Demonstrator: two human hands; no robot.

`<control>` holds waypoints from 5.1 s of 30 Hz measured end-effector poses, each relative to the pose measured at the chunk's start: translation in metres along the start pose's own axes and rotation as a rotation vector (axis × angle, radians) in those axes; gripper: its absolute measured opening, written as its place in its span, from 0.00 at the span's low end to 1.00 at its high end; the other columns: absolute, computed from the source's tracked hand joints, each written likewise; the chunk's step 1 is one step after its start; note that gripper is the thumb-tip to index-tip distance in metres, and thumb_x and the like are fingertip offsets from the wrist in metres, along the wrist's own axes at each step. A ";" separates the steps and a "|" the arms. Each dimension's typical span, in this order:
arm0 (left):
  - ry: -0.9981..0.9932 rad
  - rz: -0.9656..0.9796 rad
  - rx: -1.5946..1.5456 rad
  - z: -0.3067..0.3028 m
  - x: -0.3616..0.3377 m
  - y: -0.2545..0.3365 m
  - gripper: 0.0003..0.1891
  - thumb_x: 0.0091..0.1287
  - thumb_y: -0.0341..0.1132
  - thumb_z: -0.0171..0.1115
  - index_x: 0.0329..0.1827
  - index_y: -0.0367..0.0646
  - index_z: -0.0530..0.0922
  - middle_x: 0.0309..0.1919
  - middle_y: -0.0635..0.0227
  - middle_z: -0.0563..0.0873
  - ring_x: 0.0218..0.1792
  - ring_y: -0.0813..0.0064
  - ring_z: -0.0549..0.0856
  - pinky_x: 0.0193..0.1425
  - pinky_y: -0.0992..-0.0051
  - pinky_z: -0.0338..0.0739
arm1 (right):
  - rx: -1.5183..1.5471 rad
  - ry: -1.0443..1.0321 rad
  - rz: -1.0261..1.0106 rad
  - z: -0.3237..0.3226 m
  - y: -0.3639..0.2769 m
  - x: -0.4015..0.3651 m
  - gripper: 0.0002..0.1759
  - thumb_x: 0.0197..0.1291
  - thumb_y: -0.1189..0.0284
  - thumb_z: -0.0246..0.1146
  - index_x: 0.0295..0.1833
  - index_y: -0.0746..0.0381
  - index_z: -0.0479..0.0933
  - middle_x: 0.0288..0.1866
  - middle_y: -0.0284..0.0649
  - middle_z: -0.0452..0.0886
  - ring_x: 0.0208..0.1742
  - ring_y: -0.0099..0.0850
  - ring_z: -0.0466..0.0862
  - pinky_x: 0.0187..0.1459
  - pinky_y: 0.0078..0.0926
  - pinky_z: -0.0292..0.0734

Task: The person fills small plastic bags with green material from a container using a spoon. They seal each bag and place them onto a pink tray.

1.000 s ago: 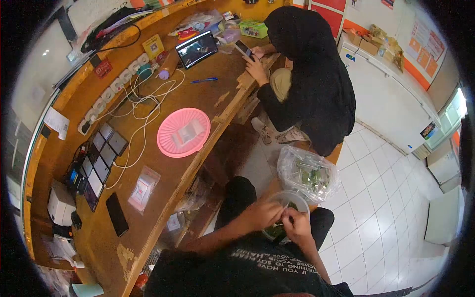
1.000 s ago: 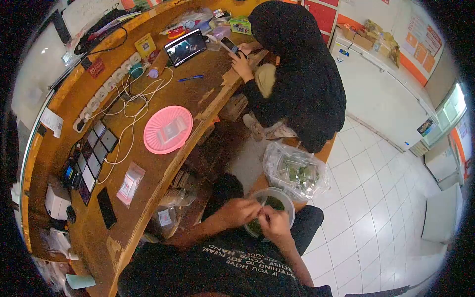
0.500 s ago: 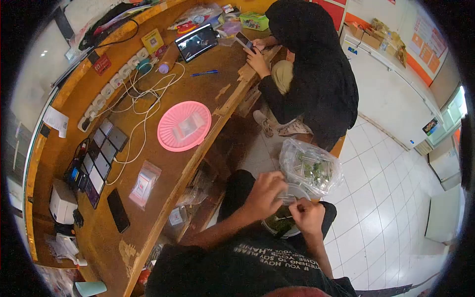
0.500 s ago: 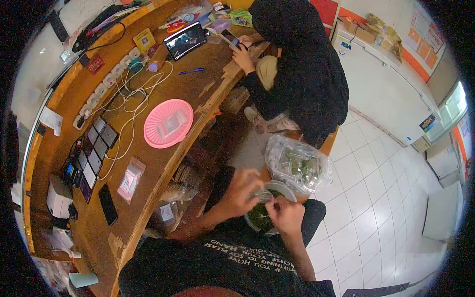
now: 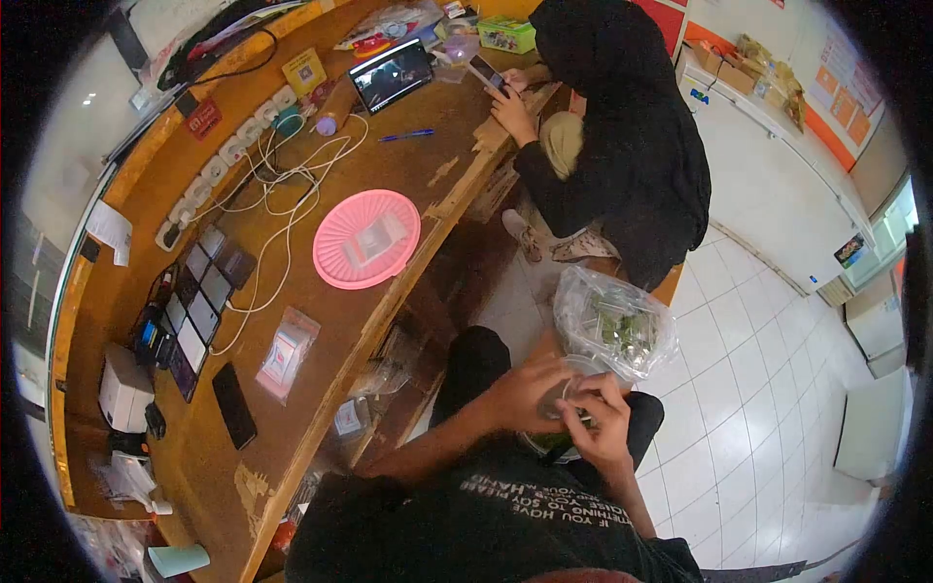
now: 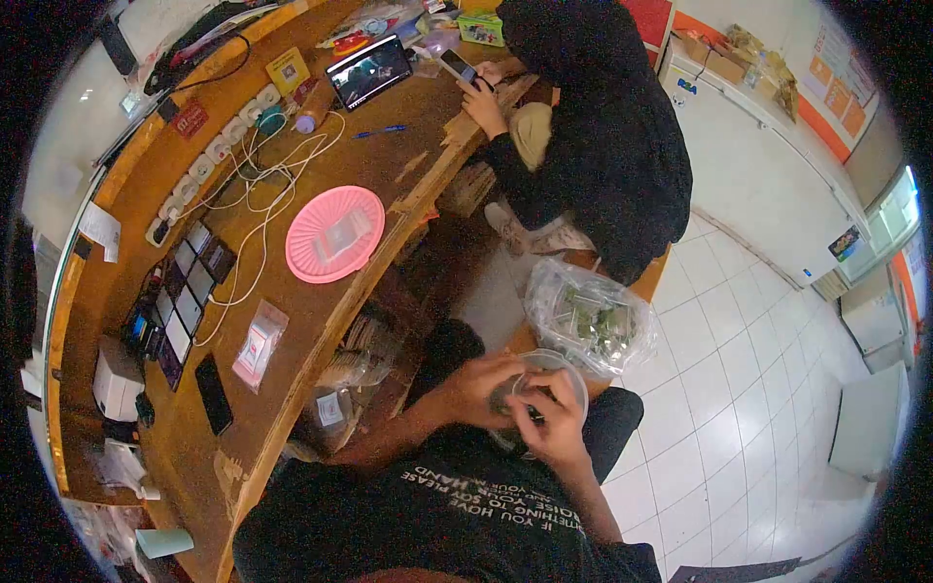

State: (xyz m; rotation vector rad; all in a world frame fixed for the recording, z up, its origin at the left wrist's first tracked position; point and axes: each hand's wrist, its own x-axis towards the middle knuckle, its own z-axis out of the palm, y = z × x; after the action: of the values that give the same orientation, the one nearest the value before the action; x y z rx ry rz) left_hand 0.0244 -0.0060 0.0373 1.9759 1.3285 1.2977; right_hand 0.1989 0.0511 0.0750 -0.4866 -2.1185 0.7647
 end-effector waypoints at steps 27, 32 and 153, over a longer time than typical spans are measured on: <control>0.377 -0.716 1.071 -0.300 -0.114 0.079 0.18 0.66 0.42 0.59 0.58 0.51 0.81 0.53 0.56 0.85 0.56 0.52 0.81 0.63 0.58 0.74 | 0.143 0.049 0.373 -0.020 0.015 0.014 0.16 0.70 0.70 0.58 0.55 0.69 0.80 0.50 0.51 0.86 0.46 0.37 0.86 0.45 0.29 0.79; 0.504 -1.293 1.258 -0.446 -0.230 -0.031 0.22 0.71 0.51 0.46 0.66 0.71 0.76 0.73 0.63 0.68 0.73 0.53 0.63 0.72 0.35 0.51 | 0.043 -0.196 0.219 -0.002 0.011 0.025 0.13 0.62 0.78 0.63 0.53 0.69 0.79 0.49 0.54 0.85 0.52 0.47 0.86 0.56 0.36 0.76; 0.078 -0.249 0.077 0.098 -0.017 -0.060 0.28 0.49 0.37 0.79 0.54 0.46 0.77 0.47 0.66 0.84 0.52 0.65 0.82 0.63 0.60 0.64 | -0.122 0.420 0.333 -0.007 0.057 -0.064 0.07 0.69 0.80 0.56 0.39 0.71 0.77 0.31 0.41 0.80 0.29 0.25 0.80 0.34 0.23 0.75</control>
State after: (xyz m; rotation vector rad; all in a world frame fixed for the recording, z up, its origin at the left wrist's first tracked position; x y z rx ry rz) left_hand 0.0791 0.0205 -0.0623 1.7556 1.6252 1.2322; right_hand 0.2470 0.0588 0.0042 -0.9920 -1.7157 0.6472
